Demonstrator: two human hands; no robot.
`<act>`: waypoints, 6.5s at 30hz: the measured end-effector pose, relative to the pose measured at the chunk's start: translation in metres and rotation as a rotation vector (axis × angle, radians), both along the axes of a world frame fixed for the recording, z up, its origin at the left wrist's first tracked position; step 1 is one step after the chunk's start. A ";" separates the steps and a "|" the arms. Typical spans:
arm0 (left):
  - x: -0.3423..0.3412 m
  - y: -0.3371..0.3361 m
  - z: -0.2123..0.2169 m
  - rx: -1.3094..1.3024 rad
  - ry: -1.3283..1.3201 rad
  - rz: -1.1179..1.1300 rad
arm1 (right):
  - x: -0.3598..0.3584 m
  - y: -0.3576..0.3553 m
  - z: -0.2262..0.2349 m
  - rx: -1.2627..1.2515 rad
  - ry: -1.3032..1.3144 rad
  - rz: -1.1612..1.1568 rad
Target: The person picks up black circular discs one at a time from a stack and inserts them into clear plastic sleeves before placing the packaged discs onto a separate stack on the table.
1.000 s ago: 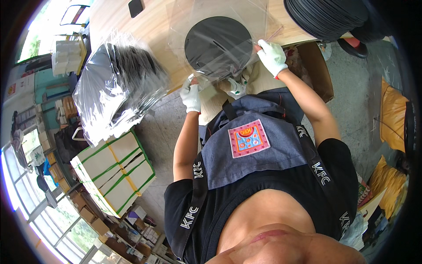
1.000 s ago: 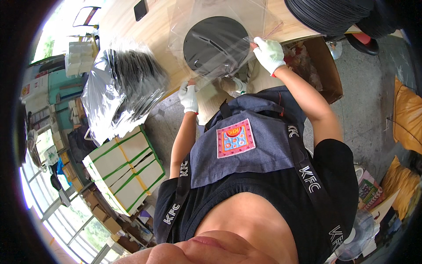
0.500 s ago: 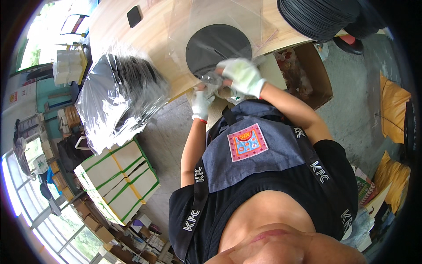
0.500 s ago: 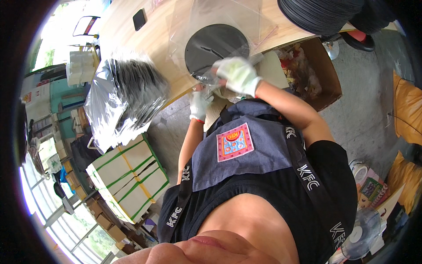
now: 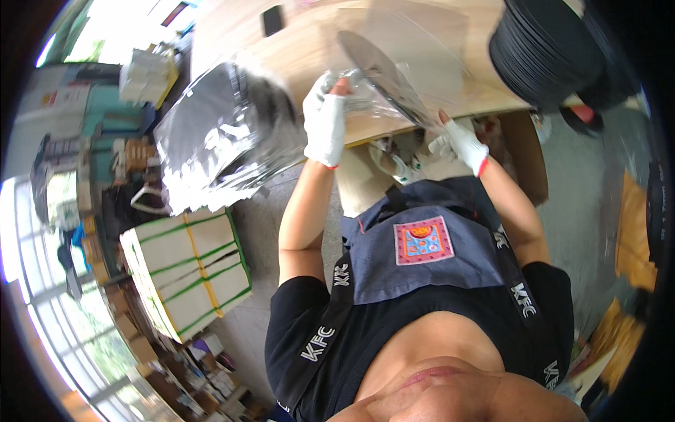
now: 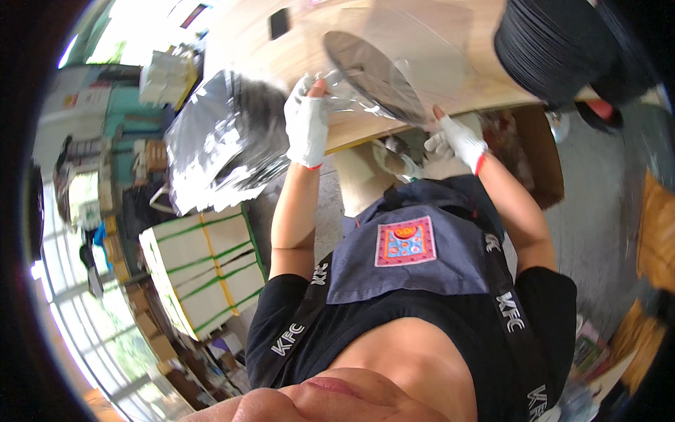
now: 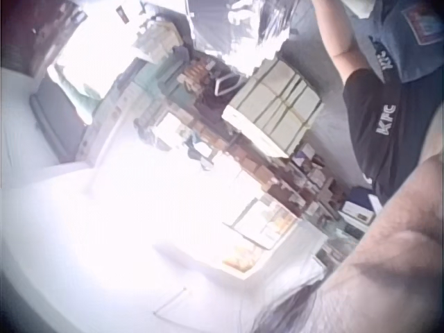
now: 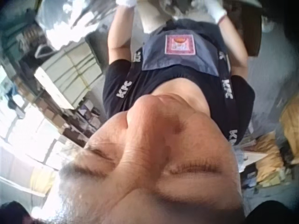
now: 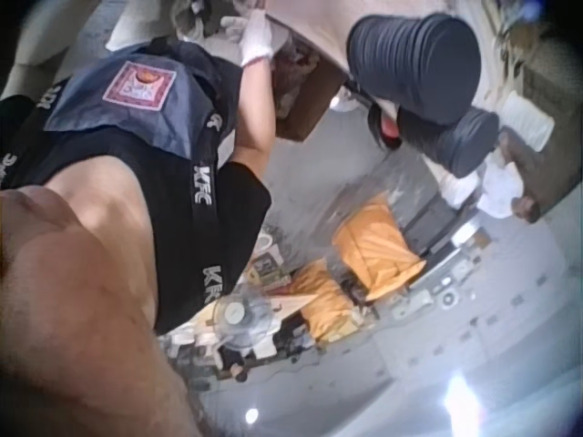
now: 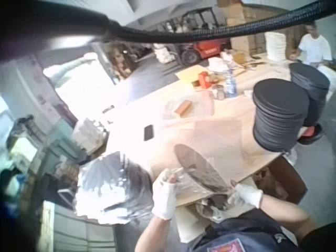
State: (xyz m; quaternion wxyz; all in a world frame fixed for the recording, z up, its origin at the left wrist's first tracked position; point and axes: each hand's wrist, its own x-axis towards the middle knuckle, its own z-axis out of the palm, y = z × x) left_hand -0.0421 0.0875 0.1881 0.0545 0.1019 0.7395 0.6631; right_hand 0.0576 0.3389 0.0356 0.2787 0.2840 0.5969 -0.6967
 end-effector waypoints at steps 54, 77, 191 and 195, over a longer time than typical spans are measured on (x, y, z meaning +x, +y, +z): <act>-0.034 -0.267 0.060 -1.251 0.471 0.206 | -0.058 0.217 0.203 2.164 0.449 0.531; 0.034 -0.082 0.069 -0.580 0.908 -0.030 | 0.067 0.247 0.176 0.690 0.683 -0.806; 0.069 -0.053 -0.213 -0.037 -0.738 -0.264 | -0.103 -0.062 -0.022 1.240 1.470 0.771; 0.066 -0.051 -0.206 -0.015 -0.744 -0.247 | -0.097 -0.073 -0.039 1.335 1.488 0.582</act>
